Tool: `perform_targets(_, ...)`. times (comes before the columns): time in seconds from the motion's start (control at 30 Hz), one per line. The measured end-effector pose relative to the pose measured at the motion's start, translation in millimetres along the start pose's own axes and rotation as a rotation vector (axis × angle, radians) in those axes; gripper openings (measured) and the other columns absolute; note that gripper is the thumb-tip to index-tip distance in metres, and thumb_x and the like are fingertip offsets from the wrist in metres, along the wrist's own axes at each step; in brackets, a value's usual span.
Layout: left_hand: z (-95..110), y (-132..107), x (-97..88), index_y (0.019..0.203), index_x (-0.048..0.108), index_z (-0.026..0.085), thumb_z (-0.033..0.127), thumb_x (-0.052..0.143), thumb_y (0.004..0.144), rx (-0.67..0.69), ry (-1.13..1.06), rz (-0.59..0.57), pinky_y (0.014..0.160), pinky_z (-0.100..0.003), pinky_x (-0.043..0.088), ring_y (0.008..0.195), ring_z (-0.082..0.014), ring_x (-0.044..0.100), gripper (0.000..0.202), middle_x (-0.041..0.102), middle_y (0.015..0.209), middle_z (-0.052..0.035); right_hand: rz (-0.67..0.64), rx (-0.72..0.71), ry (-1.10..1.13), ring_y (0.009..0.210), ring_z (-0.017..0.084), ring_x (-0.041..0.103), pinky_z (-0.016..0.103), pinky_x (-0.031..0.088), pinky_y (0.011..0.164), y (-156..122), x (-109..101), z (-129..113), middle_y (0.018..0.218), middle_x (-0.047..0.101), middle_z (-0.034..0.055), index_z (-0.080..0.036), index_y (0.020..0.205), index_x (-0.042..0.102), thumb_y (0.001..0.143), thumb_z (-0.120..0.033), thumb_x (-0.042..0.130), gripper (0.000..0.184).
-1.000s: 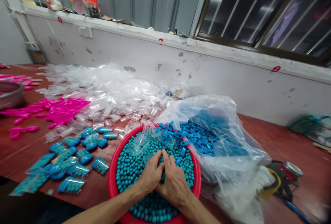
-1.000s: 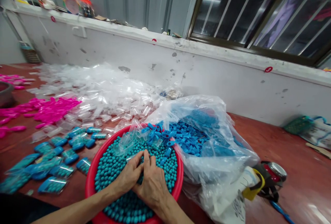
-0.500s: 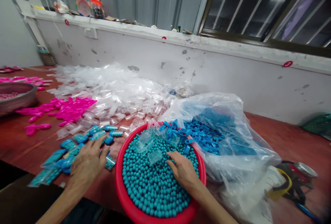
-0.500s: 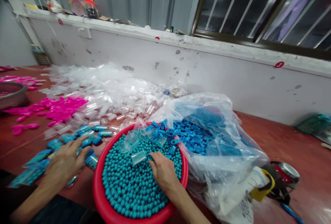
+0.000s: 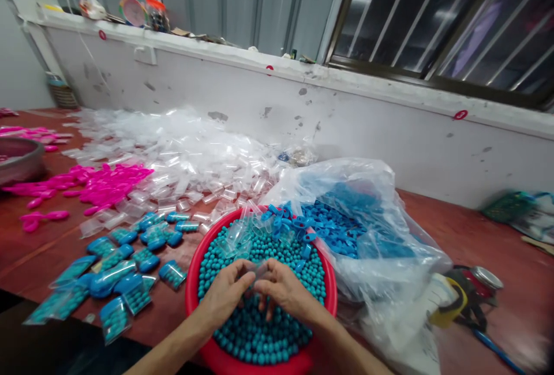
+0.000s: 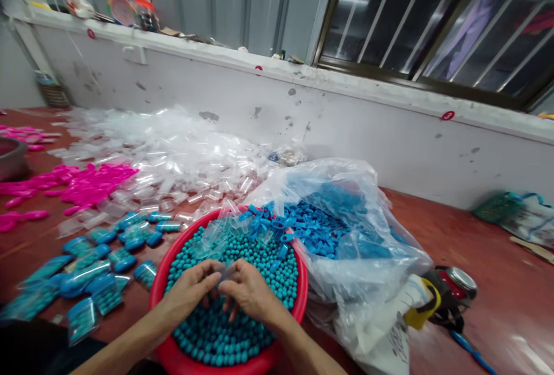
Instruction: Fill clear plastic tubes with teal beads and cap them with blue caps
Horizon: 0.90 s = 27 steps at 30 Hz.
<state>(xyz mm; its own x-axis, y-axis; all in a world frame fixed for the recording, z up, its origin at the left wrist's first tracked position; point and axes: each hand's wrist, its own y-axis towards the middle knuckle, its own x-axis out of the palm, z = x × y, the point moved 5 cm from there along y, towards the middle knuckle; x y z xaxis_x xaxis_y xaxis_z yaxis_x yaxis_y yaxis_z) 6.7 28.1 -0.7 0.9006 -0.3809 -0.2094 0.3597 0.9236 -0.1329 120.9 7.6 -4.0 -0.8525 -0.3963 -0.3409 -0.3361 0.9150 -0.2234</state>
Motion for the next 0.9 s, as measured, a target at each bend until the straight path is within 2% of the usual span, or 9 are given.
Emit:
perform_targets(0.07, -3, 2, 12.5, 0.081, 0.050, 0.016, 0.041, 0.047, 0.069, -0.057, -0.116, -0.070, 0.044, -0.021, 0.039, 0.058, -0.0130, 0.051, 0.028, 0.051, 0.066, 0.0019, 0.037, 0.018, -0.058, 0.050, 0.012, 0.055, 0.020, 0.041, 0.045, -11, 0, -2, 0.062, 0.056, -0.0038, -0.018, 0.089, 0.046, 0.082, -0.029, 0.044, 0.013)
perform_targets(0.13, -5, 2, 16.7, 0.076, 0.045, 0.018, 0.040, 0.044, 0.070, -0.090, -0.100, -0.080, 0.045, -0.021, 0.039, 0.057, -0.0128, 0.050, 0.023, 0.049, 0.064, 0.0031, 0.151, -0.030, -0.315, 0.063, 0.015, 0.059, 0.023, 0.042, 0.056, -22, -9, -7, 0.069, 0.061, -0.0005, -0.018, 0.080, 0.052, 0.079, -0.033, 0.050, 0.015)
perform_targets(0.23, 0, 2, 15.1, 0.071, 0.043, 0.020, 0.033, 0.039, 0.074, -0.024, 0.213, -0.092, 0.051, -0.024, 0.039, 0.054, -0.0137, 0.049, 0.014, 0.048, 0.058, 0.0033, 0.282, -0.031, -0.652, 0.081, 0.019, 0.060, 0.026, 0.040, 0.068, -37, -34, -10, 0.082, 0.066, 0.0025, -0.021, 0.083, 0.059, 0.078, -0.033, 0.053, 0.014)
perform_targets(0.33, 7, 7, 19.4, 0.064, 0.046, 0.020, 0.024, 0.044, 0.070, 0.066, 0.570, -0.115, 0.067, -0.032, 0.040, 0.066, -0.0201, 0.054, 0.008, 0.054, 0.061, -0.0017, 0.461, 0.121, -0.799, 0.085, 0.021, 0.060, 0.027, 0.040, 0.069, -43, -74, -3, 0.088, 0.067, 0.0056, -0.022, 0.093, 0.058, 0.084, -0.031, 0.045, 0.019)
perform_targets(0.4, 7, 16, 29.3, 0.059, 0.045, 0.020, 0.019, 0.049, 0.065, 0.022, 0.612, -0.131, 0.075, -0.039, 0.037, 0.076, -0.0263, 0.056, 0.007, 0.057, 0.066, -0.0060, 0.567, 0.232, -0.861, 0.084, 0.022, 0.061, 0.028, 0.040, 0.067, -43, -96, 3, 0.088, 0.066, 0.0082, -0.021, 0.097, 0.057, 0.085, -0.032, 0.043, 0.022)
perform_targets(0.53, 4, 43, 60.3, 0.050, 0.036, 0.021, 0.011, 0.054, 0.055, -0.061, 0.502, -0.138, 0.082, -0.044, 0.033, 0.089, -0.0324, 0.054, 0.022, 0.057, 0.066, -0.0080, 0.608, 0.288, -0.950, 0.084, 0.025, 0.062, 0.030, 0.042, 0.067, -26, -105, 14, 0.089, 0.066, 0.0146, -0.013, 0.107, 0.051, 0.083, -0.032, 0.047, 0.031)
perform_targets(0.63, -2, 59, 76.4, 0.048, 0.033, 0.021, 0.014, 0.055, 0.056, -0.147, 0.368, -0.164, 0.076, -0.040, 0.038, 0.082, -0.0289, 0.055, 0.025, 0.052, 0.058, -0.0044, 0.573, 0.267, -0.963, 0.086, 0.026, 0.061, 0.031, 0.042, 0.070, -13, -96, 23, 0.092, 0.065, 0.0169, -0.009, 0.114, 0.046, 0.082, -0.026, 0.049, 0.037)
perform_targets(0.77, -11, 60, 77.2, 0.061, 0.040, 0.020, 0.029, 0.050, 0.066, -0.272, 0.084, -0.281, 0.052, -0.030, 0.040, 0.052, -0.0163, 0.049, 0.014, 0.042, 0.051, 0.0033, 0.595, 0.184, -0.797, 0.091, 0.024, 0.060, 0.032, 0.042, 0.075, -11, -95, 29, 0.096, 0.065, 0.0142, -0.011, 0.115, 0.047, 0.081, -0.025, 0.047, 0.037)
perform_targets(0.9, -6, 49, 64.8, 0.069, 0.041, 0.019, 0.039, 0.051, 0.067, -0.274, -0.184, -0.360, 0.049, -0.022, 0.036, 0.049, -0.0091, 0.042, 0.022, 0.040, 0.056, 0.0059, 0.564, 0.025, -0.528, 0.080, 0.018, 0.061, 0.026, 0.043, 0.069, -16, -93, 24, 0.085, 0.066, 0.0045, -0.019, 0.097, 0.055, 0.081, -0.026, 0.045, 0.020)
